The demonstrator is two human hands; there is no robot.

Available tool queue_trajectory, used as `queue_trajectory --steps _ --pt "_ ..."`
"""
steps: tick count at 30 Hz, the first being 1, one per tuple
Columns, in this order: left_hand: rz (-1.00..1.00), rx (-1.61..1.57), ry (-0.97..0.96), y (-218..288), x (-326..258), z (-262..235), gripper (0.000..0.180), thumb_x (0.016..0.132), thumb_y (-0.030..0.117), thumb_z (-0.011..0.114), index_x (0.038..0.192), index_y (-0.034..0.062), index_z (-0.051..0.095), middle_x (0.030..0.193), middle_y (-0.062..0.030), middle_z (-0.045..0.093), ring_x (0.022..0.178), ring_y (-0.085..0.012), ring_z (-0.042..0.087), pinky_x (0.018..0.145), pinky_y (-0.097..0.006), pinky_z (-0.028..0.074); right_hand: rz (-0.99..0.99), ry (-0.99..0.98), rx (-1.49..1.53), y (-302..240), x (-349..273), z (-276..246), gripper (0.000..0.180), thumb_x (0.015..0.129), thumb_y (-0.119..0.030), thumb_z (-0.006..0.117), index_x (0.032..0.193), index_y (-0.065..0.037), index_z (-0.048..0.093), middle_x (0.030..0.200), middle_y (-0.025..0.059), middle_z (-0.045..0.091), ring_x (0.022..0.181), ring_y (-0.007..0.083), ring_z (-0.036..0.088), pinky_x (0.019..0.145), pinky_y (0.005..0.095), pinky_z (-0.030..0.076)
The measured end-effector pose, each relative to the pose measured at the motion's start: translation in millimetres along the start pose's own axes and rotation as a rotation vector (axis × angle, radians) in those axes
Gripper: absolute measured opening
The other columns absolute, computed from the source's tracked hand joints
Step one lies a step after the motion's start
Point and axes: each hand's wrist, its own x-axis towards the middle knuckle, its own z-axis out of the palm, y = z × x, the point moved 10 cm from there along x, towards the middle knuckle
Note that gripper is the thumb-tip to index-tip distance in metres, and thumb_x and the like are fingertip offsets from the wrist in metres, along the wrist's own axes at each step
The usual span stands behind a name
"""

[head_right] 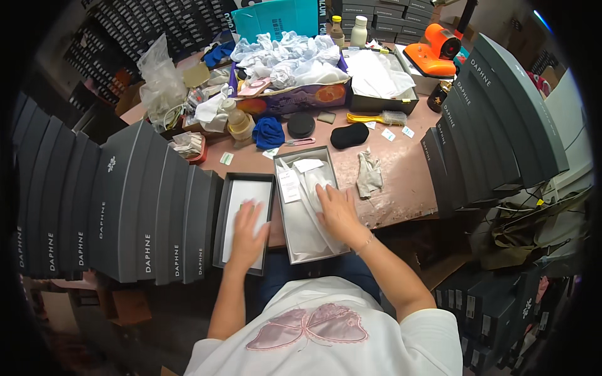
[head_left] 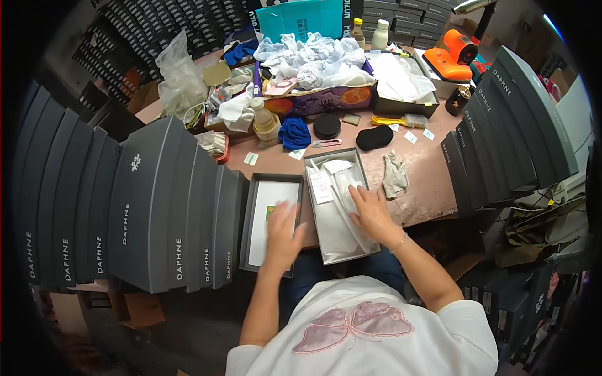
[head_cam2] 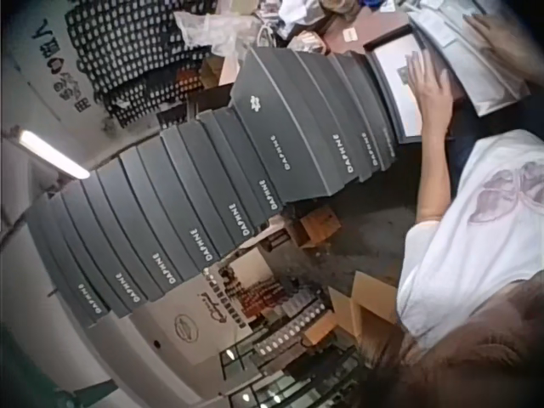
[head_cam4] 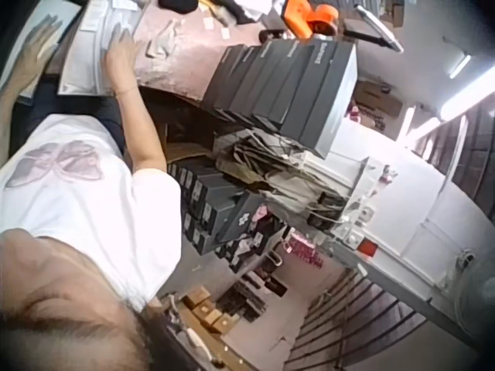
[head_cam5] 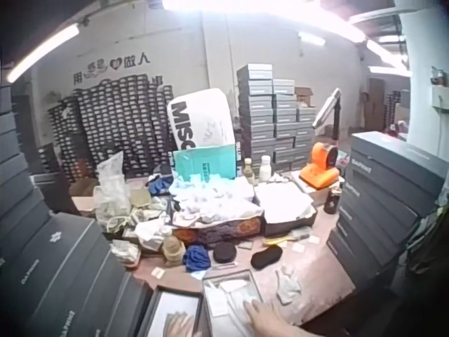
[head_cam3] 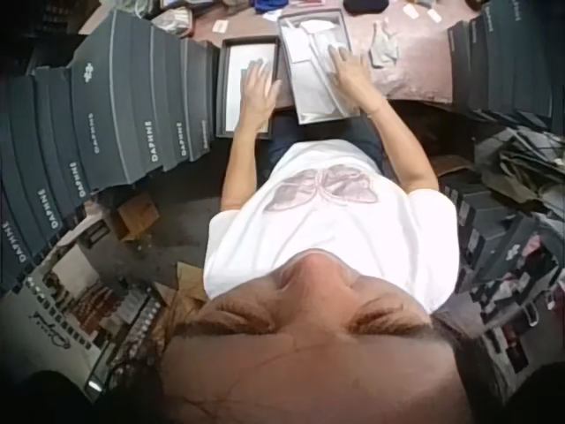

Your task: Packaging finished shoes into branded boxes, including wiping them clean with a sponge and wrapping them in tissue paper.

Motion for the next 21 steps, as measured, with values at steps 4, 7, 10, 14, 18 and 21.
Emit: queue_trajectory --steps 4,7,10,14,18,21 --pt "0.234 0.226 -0.207 54 52 97 0.041 0.084 0.024 0.061 0.116 -0.0006 0.06 0.124 -0.0188 0.055 0.127 -0.0328 0.041 0.11 -0.057 0.022 0.003 0.019 -0.208 27 25 31 0.054 0.079 -0.016 0.062 0.131 -0.009 0.046 0.117 0.0239 0.057 0.106 0.0359 0.058 0.101 0.0554 0.032" --pt "0.186 0.408 -0.47 38 59 142 0.037 0.082 0.028 0.06 0.105 -0.0013 0.065 0.113 -0.0138 0.06 0.119 -0.0282 0.047 0.109 -0.06 0.023 0.077 -0.146 -0.129 34 51 34 0.043 0.08 -0.013 0.058 0.122 -0.011 0.05 0.103 0.018 0.064 0.094 0.0333 0.063 0.095 0.0553 0.036" --pt "0.206 0.485 -0.501 35 54 154 0.033 0.082 0.028 0.058 0.101 0.0013 0.067 0.11 -0.0108 0.062 0.116 -0.0255 0.049 0.108 -0.06 0.023 0.054 -0.169 0.001 35 60 16 0.034 0.078 -0.011 0.057 0.112 -0.01 0.054 0.09 0.0137 0.067 0.084 0.0328 0.066 0.086 0.0522 0.043" --pt "0.327 0.467 -0.266 40 58 162 0.035 0.085 0.024 0.053 0.115 0.0088 0.063 0.119 -0.0089 0.061 0.123 -0.027 0.045 0.108 -0.06 0.021 -0.024 -0.366 0.251 32 69 -39 0.039 0.075 -0.012 0.061 0.113 -0.005 0.059 0.096 0.019 0.067 0.091 0.0312 0.065 0.084 0.0414 0.048" --pt "0.311 0.216 -0.361 42 70 164 0.043 0.087 0.019 0.05 0.129 0.0124 0.054 0.13 -0.0077 0.055 0.128 -0.0301 0.043 0.106 -0.061 0.021 0.051 -0.616 0.645 45 31 -76 0.048 0.078 -0.01 0.06 0.125 -0.002 0.054 0.11 0.0171 0.064 0.101 0.0206 0.062 0.091 0.0333 0.047" --pt "0.426 0.377 -0.276 62 64 153 0.035 0.086 0.015 0.053 0.12 0.0087 0.06 0.127 -0.0094 0.056 0.125 -0.0313 0.046 0.106 -0.063 0.022 0.337 -0.358 1.33 63 0 -88 0.046 0.082 -0.007 0.059 0.127 0.0 0.051 0.119 0.0109 0.059 0.106 0.0151 0.057 0.093 0.0293 0.045"
